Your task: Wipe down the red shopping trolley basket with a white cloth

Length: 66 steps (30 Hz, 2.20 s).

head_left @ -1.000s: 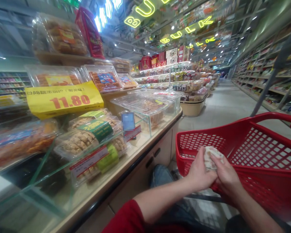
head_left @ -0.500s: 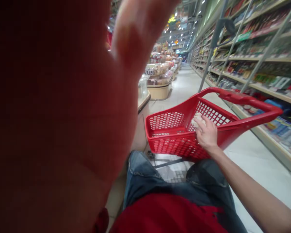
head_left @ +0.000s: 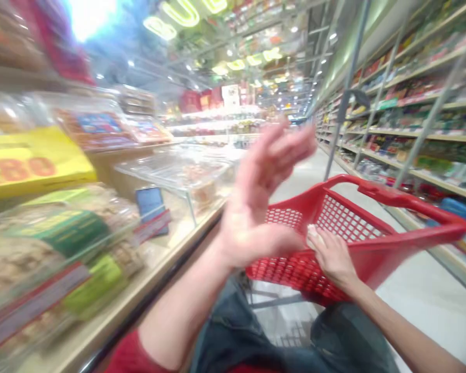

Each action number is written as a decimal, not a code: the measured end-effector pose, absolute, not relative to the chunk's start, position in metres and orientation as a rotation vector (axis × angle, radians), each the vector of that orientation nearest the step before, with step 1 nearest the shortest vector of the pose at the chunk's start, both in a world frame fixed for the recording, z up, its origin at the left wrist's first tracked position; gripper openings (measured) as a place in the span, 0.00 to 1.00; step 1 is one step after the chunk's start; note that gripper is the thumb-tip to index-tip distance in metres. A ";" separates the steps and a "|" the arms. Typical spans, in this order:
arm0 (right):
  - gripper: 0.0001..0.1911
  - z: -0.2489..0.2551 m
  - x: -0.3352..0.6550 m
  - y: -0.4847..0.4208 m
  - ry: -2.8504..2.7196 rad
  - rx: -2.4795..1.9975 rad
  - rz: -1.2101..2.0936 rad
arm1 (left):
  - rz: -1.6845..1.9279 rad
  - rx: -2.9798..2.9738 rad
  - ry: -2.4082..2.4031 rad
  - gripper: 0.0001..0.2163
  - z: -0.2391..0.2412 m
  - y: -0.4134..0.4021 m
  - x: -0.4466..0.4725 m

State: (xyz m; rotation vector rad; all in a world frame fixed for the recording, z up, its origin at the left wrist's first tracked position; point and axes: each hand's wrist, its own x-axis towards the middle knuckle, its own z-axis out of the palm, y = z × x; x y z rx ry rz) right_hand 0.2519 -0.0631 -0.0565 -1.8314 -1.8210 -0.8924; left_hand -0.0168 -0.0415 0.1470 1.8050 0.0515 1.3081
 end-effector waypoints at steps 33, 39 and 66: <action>0.22 -0.046 0.237 -0.038 -1.726 -2.129 -0.765 | 0.431 2.894 1.093 0.28 -0.059 0.075 0.019; 0.21 -0.014 0.327 -0.098 -1.350 -2.278 -1.045 | 0.484 2.938 1.089 0.27 -0.064 0.075 0.018; 0.23 -0.045 0.274 -0.040 -1.710 -2.170 -0.857 | 0.251 2.784 1.321 0.37 -0.065 0.051 0.066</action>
